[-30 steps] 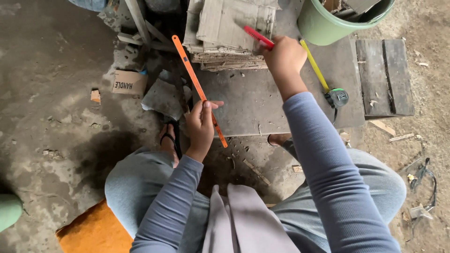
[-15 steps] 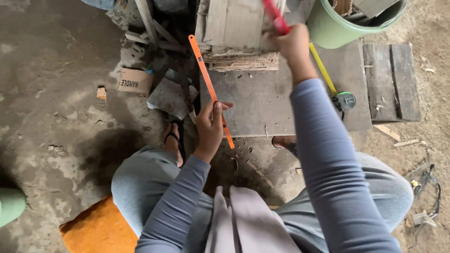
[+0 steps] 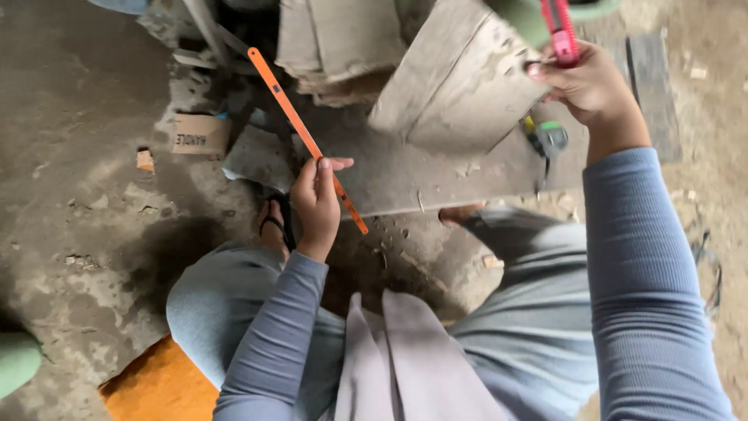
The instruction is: The person measures and marks small rectangular cardboard pieces using a tape measure and ruler, then cuts along the marked lines with a utility knife. The cut pieces are set aside and the process repeats on additional pieces.
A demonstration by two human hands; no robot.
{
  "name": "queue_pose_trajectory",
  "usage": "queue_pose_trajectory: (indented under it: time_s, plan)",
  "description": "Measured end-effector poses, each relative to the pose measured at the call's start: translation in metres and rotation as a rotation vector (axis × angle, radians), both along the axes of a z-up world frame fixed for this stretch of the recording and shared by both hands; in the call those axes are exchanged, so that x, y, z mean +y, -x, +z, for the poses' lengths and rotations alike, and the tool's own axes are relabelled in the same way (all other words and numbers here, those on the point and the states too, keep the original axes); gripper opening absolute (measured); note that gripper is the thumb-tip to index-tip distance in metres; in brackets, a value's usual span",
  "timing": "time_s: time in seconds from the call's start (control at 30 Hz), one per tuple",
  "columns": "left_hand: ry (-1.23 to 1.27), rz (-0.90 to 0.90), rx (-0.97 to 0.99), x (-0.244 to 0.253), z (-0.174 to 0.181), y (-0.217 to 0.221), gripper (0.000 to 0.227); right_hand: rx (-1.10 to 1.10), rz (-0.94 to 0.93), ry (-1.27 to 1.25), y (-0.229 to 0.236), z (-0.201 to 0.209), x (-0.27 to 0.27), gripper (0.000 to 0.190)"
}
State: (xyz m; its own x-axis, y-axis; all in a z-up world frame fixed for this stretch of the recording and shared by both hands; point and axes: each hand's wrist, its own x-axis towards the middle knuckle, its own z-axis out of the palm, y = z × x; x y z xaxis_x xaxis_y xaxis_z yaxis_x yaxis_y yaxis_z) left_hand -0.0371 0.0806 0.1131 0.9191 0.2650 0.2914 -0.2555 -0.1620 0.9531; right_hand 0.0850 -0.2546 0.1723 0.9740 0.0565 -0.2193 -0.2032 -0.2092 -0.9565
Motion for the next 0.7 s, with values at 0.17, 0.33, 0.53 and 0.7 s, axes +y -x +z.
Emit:
queue_pose_trajectory:
  time_s: [0.17, 0.33, 0.53, 0.7]
  plan:
    - [-0.134, -0.098, 0.013, -0.016, -0.006, 0.003, 0.033, 0.083, 0.096, 0.213, 0.015, -0.047, -0.002, 0.014]
    - [-0.219, -0.214, 0.030, -0.029, -0.015, -0.002, 0.033, 0.015, 0.191, 0.342, -0.002, -0.112, 0.006, 0.023]
    - [-0.262, -0.307, 0.108, -0.036, -0.040, -0.015, 0.024, -0.113, 0.146, 0.524, -0.018, -0.145, 0.029, 0.027]
    - [-0.296, -0.435, 0.474, -0.038, -0.054, -0.026, 0.021, -0.574, 0.218, 1.063, -0.003, -0.134, 0.018, 0.012]
